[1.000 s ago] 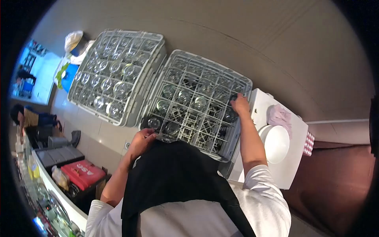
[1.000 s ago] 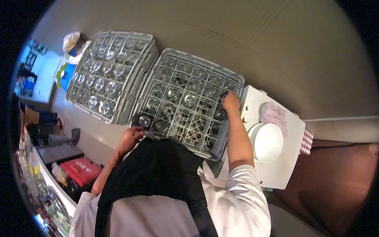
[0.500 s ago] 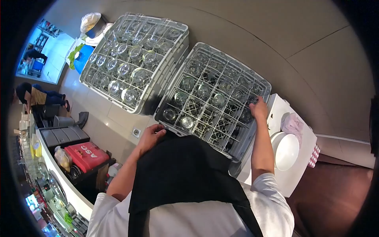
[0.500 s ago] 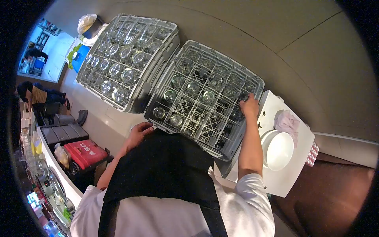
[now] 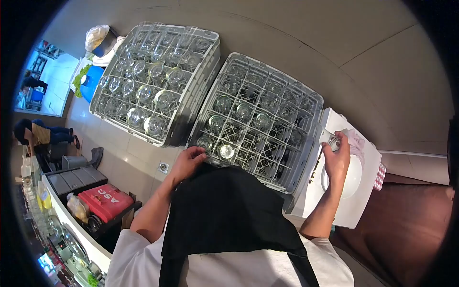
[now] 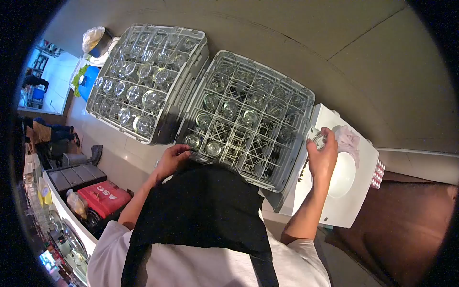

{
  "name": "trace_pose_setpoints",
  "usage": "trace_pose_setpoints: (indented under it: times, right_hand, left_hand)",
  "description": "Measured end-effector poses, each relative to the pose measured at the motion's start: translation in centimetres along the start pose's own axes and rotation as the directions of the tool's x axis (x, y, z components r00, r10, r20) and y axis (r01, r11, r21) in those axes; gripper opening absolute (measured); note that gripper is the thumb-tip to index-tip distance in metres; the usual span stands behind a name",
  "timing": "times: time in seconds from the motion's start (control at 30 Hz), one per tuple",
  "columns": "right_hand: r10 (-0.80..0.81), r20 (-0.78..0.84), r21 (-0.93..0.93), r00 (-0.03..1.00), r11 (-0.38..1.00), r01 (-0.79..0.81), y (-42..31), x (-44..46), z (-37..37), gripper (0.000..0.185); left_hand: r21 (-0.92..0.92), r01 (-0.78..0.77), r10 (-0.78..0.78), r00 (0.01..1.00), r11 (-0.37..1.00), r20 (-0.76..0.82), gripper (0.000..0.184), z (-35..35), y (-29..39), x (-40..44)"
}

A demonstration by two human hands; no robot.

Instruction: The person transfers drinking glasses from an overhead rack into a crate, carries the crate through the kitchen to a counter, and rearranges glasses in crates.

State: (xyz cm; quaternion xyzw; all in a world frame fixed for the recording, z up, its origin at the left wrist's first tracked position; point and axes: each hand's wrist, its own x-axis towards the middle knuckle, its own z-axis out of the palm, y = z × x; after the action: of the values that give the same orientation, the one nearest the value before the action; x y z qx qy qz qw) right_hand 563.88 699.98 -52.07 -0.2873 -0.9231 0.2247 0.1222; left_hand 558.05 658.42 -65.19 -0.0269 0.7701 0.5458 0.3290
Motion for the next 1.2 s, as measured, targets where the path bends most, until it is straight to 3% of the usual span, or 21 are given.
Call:
trace_pose_setpoints:
  times: [0.07,0.13,0.17,0.23,0.27,0.5,0.63,0.77,0.93,1.07,1.2]
  right_hand:
    - [0.014,0.112,0.171,0.994,0.985,-0.033,-1.7,-1.5,-0.3,0.047]
    - [0.028,0.282,0.432,0.959,0.889,-0.153,-3.5,-2.5,1.7,0.045]
    - [-0.071,0.291,0.506,0.954,0.858,-0.09,-3.9,-3.0,3.2,0.045]
    - [-0.187,0.267,0.453,0.945,0.89,0.048,-5.5,-4.1,6.2,0.046]
    - [-0.238,0.246,0.381,0.94,0.915,0.132,-6.1,-4.6,7.6,0.047]
    - [-0.282,0.341,0.201,0.897,0.954,0.224,-9.4,-6.8,12.9,0.053]
    - [-0.191,0.465,0.104,0.864,0.982,0.161,-10.4,-7.2,14.7,0.053]
    - [-0.283,0.475,0.022,0.833,0.95,0.31,-10.9,-7.1,18.2,0.055]
    - [-0.097,0.602,-0.089,0.792,0.978,0.188,-12.7,-6.0,21.4,0.055]
    - [-0.026,0.638,-0.139,0.77,0.979,0.148,-12.1,-5.6,23.6,0.057]
    - [0.008,0.671,-0.238,0.741,0.949,0.206,-12.4,-5.1,24.3,0.058]
  left_hand:
    - [-0.06,-0.001,0.002,1.0,0.998,0.016,0.029,-0.5,1.0,-0.2]
    - [0.059,-0.169,0.173,0.982,0.984,-0.071,0.028,-0.4,0.3,0.1]
    - [0.001,-0.161,0.161,0.985,0.987,-0.054,0.027,-0.6,1.1,0.0]
    - [0.019,-0.11,0.11,0.994,0.994,-0.022,0.033,-1.6,4.9,-1.1]
    - [-0.005,-0.155,0.155,0.986,0.988,-0.065,0.034,-2.0,5.9,-1.5]
    - [-0.1,-0.278,0.23,0.912,0.955,-0.34,0.033,-7.1,8.1,-2.4]
    - [-0.043,-0.348,0.297,0.851,0.936,-0.432,0.032,-11.0,8.4,-2.3]
    - [0.152,-0.399,0.417,0.747,0.904,-0.519,0.032,-14.6,9.0,-0.3]
    - [0.435,-0.469,0.638,0.611,0.769,-0.469,0.031,-20.1,10.3,2.7]
    - [0.37,-0.412,0.554,0.612,0.833,-0.564,0.034,-24.7,10.9,4.5]
    - [0.352,-0.343,0.492,0.621,0.871,-0.61,0.036,-28.5,11.8,5.2]
